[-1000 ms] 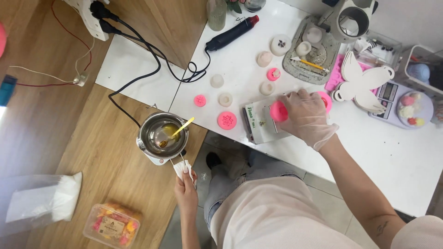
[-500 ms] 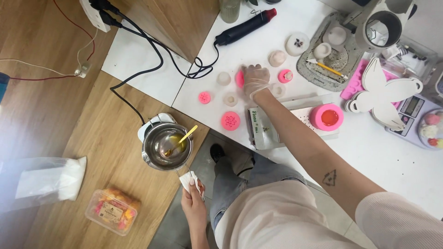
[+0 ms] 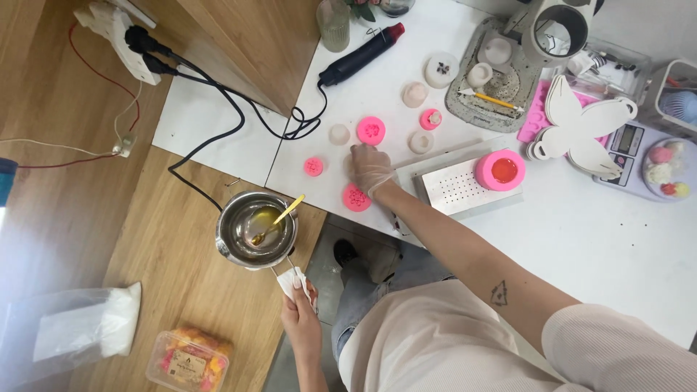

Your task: Prepare molds and melt wax to create candles.

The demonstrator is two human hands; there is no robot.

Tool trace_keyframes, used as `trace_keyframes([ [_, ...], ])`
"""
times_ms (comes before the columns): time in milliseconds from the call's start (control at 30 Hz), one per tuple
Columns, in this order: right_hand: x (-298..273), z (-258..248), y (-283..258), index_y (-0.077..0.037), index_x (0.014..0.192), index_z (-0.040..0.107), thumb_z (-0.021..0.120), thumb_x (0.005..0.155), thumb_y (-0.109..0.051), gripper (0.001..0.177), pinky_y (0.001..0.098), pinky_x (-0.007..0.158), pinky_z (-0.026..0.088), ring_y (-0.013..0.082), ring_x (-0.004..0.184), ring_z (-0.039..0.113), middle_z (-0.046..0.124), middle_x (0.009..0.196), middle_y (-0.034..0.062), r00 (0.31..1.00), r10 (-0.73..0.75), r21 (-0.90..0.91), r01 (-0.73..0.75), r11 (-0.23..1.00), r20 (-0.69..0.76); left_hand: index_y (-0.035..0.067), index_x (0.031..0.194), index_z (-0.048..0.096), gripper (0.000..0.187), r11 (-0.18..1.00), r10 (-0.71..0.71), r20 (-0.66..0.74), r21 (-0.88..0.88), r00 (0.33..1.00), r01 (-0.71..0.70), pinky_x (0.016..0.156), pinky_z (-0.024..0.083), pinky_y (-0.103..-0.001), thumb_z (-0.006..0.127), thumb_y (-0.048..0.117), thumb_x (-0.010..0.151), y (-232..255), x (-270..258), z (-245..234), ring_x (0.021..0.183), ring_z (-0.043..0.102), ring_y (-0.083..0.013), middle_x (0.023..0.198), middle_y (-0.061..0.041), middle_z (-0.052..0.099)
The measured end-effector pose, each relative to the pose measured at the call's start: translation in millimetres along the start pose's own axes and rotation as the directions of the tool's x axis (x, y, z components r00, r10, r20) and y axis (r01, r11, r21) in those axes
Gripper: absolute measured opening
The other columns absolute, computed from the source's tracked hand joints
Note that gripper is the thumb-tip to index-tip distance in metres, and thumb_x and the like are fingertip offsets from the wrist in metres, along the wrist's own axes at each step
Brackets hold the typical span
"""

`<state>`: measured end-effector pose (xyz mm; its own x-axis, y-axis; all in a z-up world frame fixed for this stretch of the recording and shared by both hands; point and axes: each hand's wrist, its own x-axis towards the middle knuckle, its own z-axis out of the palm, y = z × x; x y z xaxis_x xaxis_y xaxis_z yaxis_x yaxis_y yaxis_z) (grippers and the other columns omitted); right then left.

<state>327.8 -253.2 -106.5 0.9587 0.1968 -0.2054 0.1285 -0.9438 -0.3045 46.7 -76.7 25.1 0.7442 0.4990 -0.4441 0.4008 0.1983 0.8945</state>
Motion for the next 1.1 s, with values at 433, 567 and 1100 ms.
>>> trace_keyframes([
  [433, -153, -233, 11, -0.01, 0.125, 0.057, 0.084, 0.067, -0.01, 0.064, 0.0438, 0.097, 0.052, 0.0345, 0.115, 0.059, 0.055, 0.124, 0.016, 0.876, -0.126, 0.298, 0.289, 0.91, -0.465, 0.007, 0.092, 0.062, 0.033, 0.973, 0.066, 0.292, 0.192, 0.954, -0.126, 0.057, 0.033, -0.023, 0.043, 0.027, 0.11, 35, 35, 32, 0.064, 0.042, -0.0043, 0.075, 0.003, 0.054],
  [567, -187, -262, 16, -0.008, 0.125, 0.053, 0.086, 0.069, -0.008, 0.065, 0.0375, 0.096, 0.054, 0.03, 0.12, 0.059, 0.051, 0.136, 0.0176, 0.875, -0.036, 0.462, 0.29, 0.838, -0.484, 0.005, 0.09, 0.059, 0.035, 0.95, 0.091, 0.394, 0.24, 0.915, -0.198, 0.057, 0.034, -0.024, 0.044, 0.028, 0.112, 33, 49, 41, 0.065, 0.042, -0.0041, 0.074, 0.003, 0.054],
  [1100, -246, -265, 32, -0.006, 0.129, 0.059, 0.091, 0.066, -0.011, 0.071, 0.038, 0.097, 0.052, 0.0237, 0.11, 0.066, 0.068, 0.127, 0.0065, 0.798, -0.022, 0.342, 0.283, 0.896, -0.603, 0.002, 0.091, 0.06, 0.033, 0.955, 0.024, 0.553, 0.234, 0.833, -0.183, 0.057, 0.04, -0.024, 0.048, 0.026, 0.109, 58, 33, 77, 0.065, 0.049, -0.0066, 0.075, 0.0, 0.059],
])
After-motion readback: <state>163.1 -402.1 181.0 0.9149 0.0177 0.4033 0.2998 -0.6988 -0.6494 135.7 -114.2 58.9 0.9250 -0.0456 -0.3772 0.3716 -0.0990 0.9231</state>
